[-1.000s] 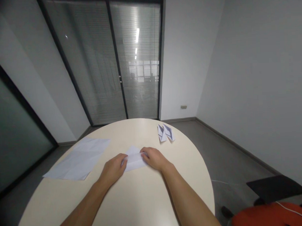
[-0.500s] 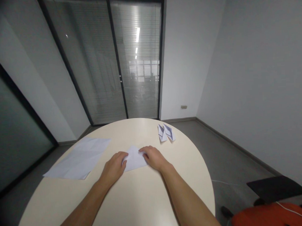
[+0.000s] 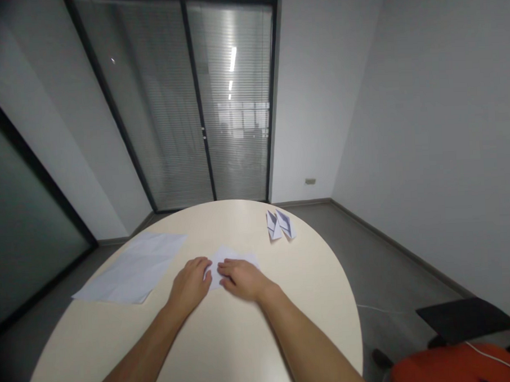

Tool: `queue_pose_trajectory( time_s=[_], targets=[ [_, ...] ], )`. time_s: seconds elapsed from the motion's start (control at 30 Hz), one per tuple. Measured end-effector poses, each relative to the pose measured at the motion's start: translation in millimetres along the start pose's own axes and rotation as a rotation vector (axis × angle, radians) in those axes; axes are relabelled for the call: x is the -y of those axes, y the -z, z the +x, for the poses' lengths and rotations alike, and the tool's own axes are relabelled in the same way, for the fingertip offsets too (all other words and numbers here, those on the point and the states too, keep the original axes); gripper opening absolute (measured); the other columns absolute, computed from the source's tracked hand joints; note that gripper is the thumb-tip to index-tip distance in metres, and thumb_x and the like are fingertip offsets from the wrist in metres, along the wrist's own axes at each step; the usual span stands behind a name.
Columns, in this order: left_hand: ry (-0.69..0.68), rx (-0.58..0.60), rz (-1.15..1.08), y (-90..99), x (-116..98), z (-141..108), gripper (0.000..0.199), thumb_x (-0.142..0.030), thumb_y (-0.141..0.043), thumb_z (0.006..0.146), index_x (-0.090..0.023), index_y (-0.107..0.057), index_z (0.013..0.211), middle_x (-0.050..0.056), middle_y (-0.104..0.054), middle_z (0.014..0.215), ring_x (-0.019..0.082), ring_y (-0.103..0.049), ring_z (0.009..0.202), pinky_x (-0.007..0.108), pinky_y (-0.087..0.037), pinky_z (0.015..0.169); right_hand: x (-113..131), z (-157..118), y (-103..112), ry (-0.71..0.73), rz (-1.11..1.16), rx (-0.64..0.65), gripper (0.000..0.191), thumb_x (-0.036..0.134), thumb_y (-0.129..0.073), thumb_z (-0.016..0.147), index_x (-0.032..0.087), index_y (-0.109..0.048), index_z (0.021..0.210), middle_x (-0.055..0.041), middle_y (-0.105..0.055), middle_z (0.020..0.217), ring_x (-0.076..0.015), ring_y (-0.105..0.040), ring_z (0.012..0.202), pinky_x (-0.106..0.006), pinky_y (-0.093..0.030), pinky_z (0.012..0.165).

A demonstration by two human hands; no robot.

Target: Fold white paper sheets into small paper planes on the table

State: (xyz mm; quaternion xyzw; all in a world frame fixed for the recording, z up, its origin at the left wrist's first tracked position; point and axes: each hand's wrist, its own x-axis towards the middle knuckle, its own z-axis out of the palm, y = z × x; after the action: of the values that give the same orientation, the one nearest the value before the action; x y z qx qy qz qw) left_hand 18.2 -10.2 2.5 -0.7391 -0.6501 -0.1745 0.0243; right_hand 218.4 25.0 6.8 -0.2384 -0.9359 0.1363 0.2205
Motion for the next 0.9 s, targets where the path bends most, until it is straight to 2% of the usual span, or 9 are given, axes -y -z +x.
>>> queue_pose_trajectory(
  time_s=[0.1, 0.27, 0.33, 0.4, 0.5, 0.57, 0.67, 0.8, 0.9],
  targets=[
    [0.062, 0.004, 0.055, 4.8, -0.8, 0.4, 0.029, -0.012, -0.050, 0.093, -0.017, -0.068, 0.115, 0.009, -0.068, 0.121, 0.024, -0.059, 0.116, 0.034, -0.048, 0.096, -5.7, -4.8, 4.2, -0.041, 0.012, 0.018, 0.037, 0.024, -0.052, 0.099, 0.016, -0.063, 0.133, -0.0117, -0.059, 0.145, -0.0255, -0.052, 0.138, -0.043, -0.035, 0.120],
    [0.126, -0.029, 0.118, 13.2, 0.5, 2.6, 0.035, -0.007, -0.047, 0.091, -0.015, -0.068, 0.117, 0.012, -0.066, 0.127, 0.027, -0.059, 0.118, 0.037, -0.047, 0.097, -7.8, -6.7, 12.9, -0.040, 0.025, 0.025, 0.037, 0.026, -0.051, 0.100, 0.016, -0.064, 0.133, -0.0122, -0.060, 0.144, -0.0259, -0.050, 0.139, -0.043, -0.032, 0.122],
    [0.088, -0.075, 0.114, 14.9, -0.9, 3.2, 0.037, -0.005, -0.047, 0.089, -0.015, -0.068, 0.119, 0.013, -0.063, 0.134, 0.028, -0.055, 0.124, 0.038, -0.045, 0.102, -7.2, -6.7, 12.5, -0.070, 0.022, 0.008, 0.039, 0.028, -0.053, 0.099, 0.014, -0.065, 0.133, -0.0150, -0.059, 0.144, -0.0273, -0.050, 0.139, -0.044, -0.033, 0.122],
    [-0.008, -0.081, 0.078, 15.5, -4.1, 3.0, 0.039, -0.004, -0.049, 0.089, -0.016, -0.067, 0.120, 0.011, -0.063, 0.134, 0.026, -0.055, 0.125, 0.038, -0.042, 0.106, -7.7, -7.1, 10.5, -0.110, 0.024, -0.009, 0.041, 0.031, -0.056, 0.097, 0.013, -0.065, 0.133, -0.0169, -0.058, 0.144, -0.0286, -0.050, 0.138, -0.044, -0.036, 0.119],
    [-0.133, 0.022, 0.026, 13.8, -10.3, 1.0, 0.033, -0.008, -0.049, 0.092, -0.020, -0.070, 0.114, 0.007, -0.071, 0.116, 0.023, -0.061, 0.110, 0.037, -0.043, 0.101, -10.3, -7.5, 6.6, -0.138, 0.031, -0.037, 0.041, 0.031, -0.060, 0.095, 0.015, -0.066, 0.132, -0.0166, -0.060, 0.141, -0.0277, -0.053, 0.133, -0.042, -0.041, 0.115],
    [-0.128, 0.062, 0.028, 11.8, -13.4, -0.9, 0.028, -0.013, -0.050, 0.094, -0.020, -0.070, 0.111, 0.007, -0.071, 0.111, 0.023, -0.062, 0.106, 0.037, -0.046, 0.095, -12.0, -6.7, 4.8, -0.135, 0.023, -0.059, 0.039, 0.030, -0.061, 0.093, 0.015, -0.068, 0.128, -0.0157, -0.062, 0.135, -0.0268, -0.054, 0.129, -0.041, -0.042, 0.113],
    [-0.090, 0.071, 0.045, 9.5, -15.4, -2.7, 0.025, -0.017, -0.051, 0.095, -0.019, -0.069, 0.113, 0.008, -0.069, 0.115, 0.024, -0.061, 0.108, 0.034, -0.047, 0.090, -12.0, -4.2, 5.0, -0.117, -0.010, -0.066, 0.032, 0.028, -0.062, 0.092, 0.017, -0.072, 0.120, -0.0138, -0.067, 0.125, -0.0256, -0.057, 0.122, -0.039, -0.046, 0.108],
    [-0.082, 0.077, 0.056, 9.6, -16.1, -2.8, 0.024, -0.018, -0.051, 0.096, -0.019, -0.069, 0.112, 0.008, -0.068, 0.115, 0.024, -0.059, 0.109, 0.033, -0.048, 0.089, -8.1, -1.5, 8.8, -0.128, -0.063, -0.050, 0.025, 0.024, -0.060, 0.093, 0.018, -0.074, 0.111, -0.0105, -0.070, 0.111, -0.0234, -0.060, 0.111, -0.035, -0.049, 0.098],
    [-0.083, 0.082, 0.059, 11.1, -17.3, -2.9, 0.024, -0.018, -0.051, 0.096, -0.019, -0.069, 0.111, 0.008, -0.068, 0.114, 0.024, -0.059, 0.108, 0.033, -0.048, 0.088, -5.5, -0.6, 10.6, -0.142, -0.085, -0.048, 0.024, 0.022, -0.059, 0.093, 0.018, -0.074, 0.112, -0.0097, -0.071, 0.108, -0.0225, -0.061, 0.107, -0.034, -0.049, 0.096]
  ],
)
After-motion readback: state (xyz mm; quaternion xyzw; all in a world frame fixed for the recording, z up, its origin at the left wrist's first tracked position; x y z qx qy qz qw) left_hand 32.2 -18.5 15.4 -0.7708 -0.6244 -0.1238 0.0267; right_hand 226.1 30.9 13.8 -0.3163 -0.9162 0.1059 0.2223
